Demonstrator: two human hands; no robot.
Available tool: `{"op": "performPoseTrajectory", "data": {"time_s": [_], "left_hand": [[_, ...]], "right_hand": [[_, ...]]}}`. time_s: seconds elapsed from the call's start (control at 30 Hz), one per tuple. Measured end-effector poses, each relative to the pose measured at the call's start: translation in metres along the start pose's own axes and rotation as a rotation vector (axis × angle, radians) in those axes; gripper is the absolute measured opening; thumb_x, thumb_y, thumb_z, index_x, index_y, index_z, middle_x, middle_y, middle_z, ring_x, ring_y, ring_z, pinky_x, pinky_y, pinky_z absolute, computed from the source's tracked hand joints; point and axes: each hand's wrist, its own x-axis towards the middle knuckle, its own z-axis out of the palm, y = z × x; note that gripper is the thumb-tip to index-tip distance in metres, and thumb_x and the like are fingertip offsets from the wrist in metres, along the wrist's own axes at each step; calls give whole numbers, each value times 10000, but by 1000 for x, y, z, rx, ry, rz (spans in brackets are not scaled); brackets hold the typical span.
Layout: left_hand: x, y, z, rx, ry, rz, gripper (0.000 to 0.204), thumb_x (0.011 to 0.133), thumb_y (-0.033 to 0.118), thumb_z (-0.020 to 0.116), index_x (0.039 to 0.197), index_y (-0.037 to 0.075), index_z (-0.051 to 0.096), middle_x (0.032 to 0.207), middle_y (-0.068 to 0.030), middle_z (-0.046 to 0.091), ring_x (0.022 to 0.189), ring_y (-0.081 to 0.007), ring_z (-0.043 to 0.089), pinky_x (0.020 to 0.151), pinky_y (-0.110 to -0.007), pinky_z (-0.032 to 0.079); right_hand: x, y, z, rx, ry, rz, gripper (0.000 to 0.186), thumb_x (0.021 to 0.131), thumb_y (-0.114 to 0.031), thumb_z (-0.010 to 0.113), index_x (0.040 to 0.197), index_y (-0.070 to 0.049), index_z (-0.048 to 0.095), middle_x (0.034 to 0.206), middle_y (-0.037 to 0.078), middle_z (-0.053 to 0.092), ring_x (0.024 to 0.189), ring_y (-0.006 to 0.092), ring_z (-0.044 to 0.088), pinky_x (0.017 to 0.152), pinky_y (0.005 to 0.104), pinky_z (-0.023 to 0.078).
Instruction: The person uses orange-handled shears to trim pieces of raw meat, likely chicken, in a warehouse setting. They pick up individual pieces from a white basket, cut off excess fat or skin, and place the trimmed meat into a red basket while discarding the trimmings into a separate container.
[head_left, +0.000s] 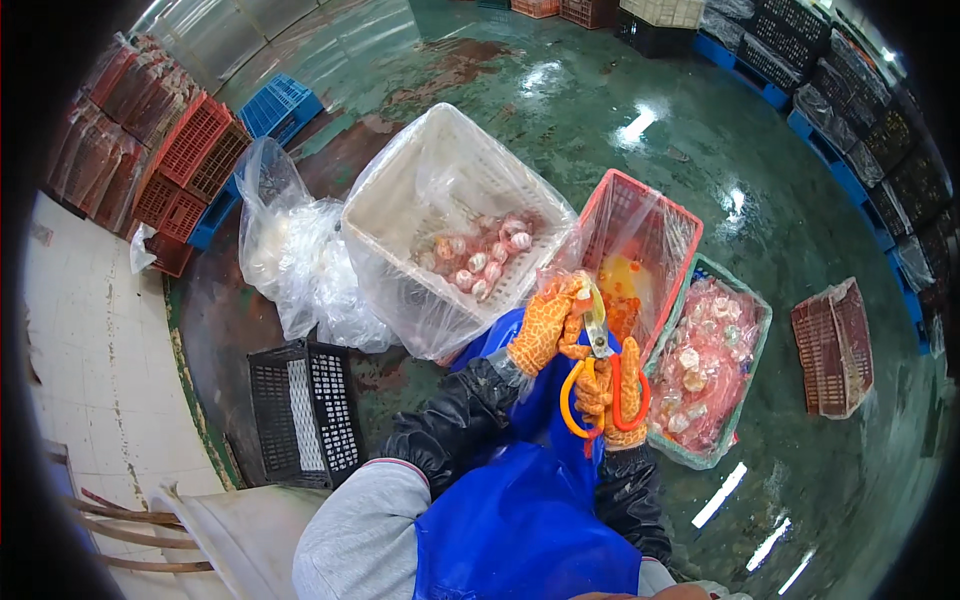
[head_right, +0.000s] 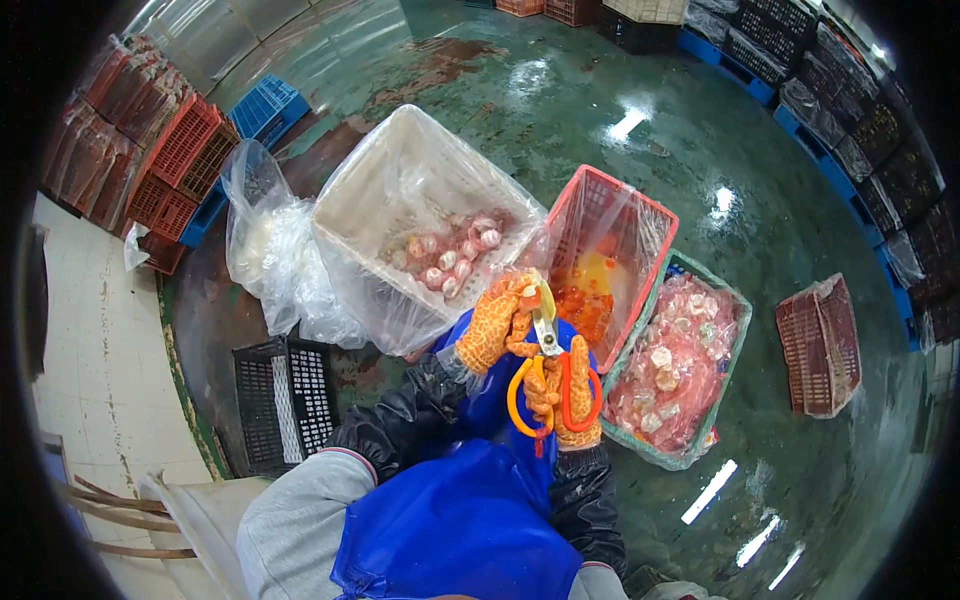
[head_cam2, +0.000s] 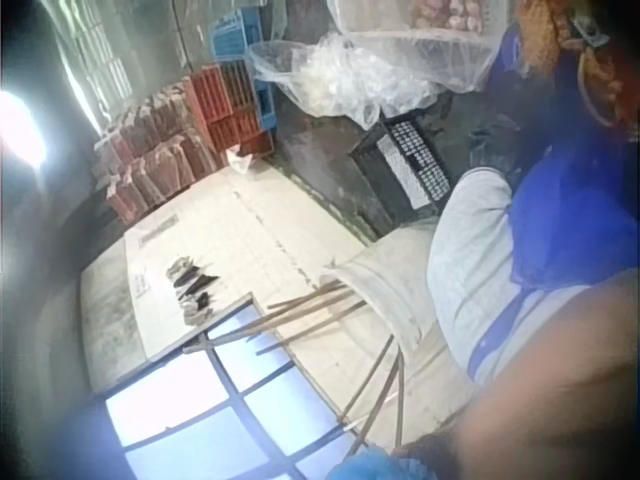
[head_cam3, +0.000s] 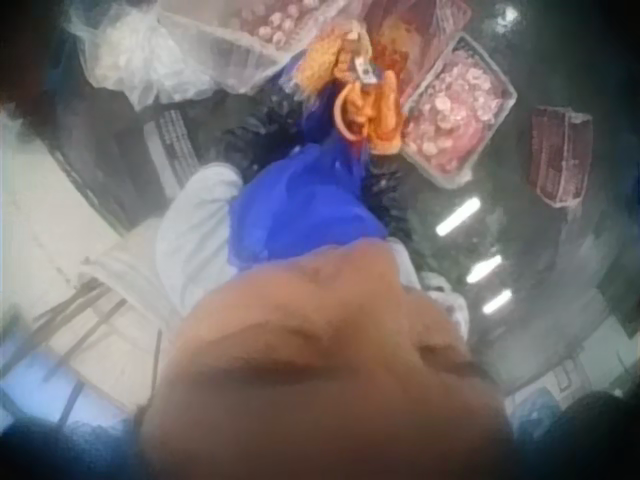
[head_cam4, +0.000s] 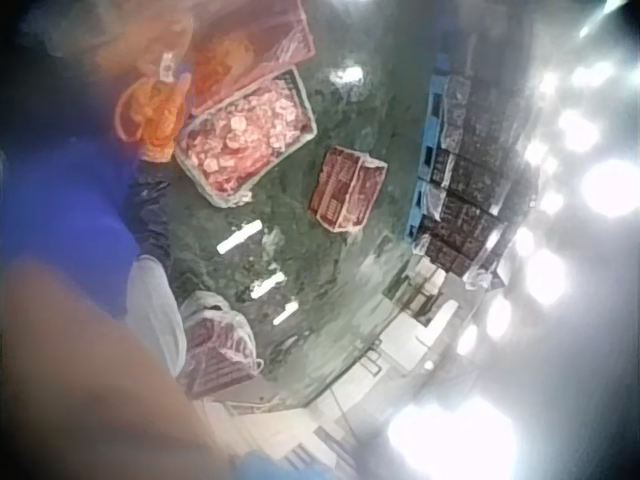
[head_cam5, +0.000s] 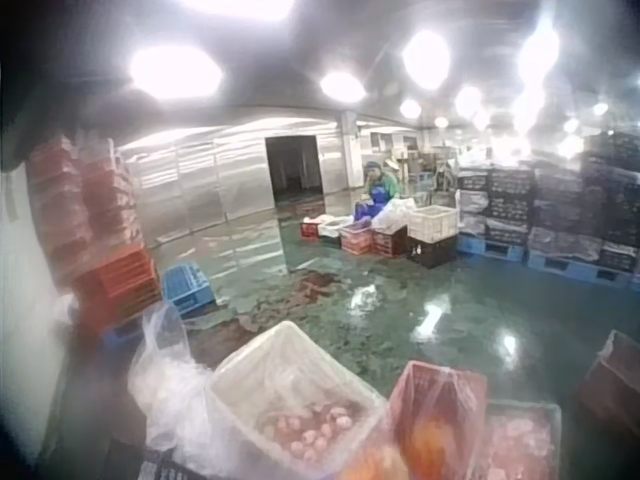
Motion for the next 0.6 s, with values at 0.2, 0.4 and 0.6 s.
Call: {"op": "performPoseTrajectory", "data": {"time_s": [0.2,0.4,0.6], "left_hand": [[24,2,-13,191,31,-61,355,833,394,585,928,52,566,737,-44,566,579,-112,529,447,-250,405],[26,0,-1,1019,147,330,688,746,494,643,1166,2,409,985,-165,575,876,-261,568,762,-346,457],[35,8,-8,328,-9,-157,406,852,461,519,843,56,545,659,-96,570,497,-176,545,397,-280,418]], "right_hand": [[14,-12,-1,-413,312,-61,723,877,-580,343,1201,59,443,628,37,512,410,74,414,356,194,346],[16,-14,27,-914,721,-13,419,851,-451,543,1061,-88,556,643,9,539,471,69,476,396,191,377],[12,-13,32,-839,619,-29,422,882,-404,513,1107,-47,538,646,18,532,473,65,470,403,195,388]]}}
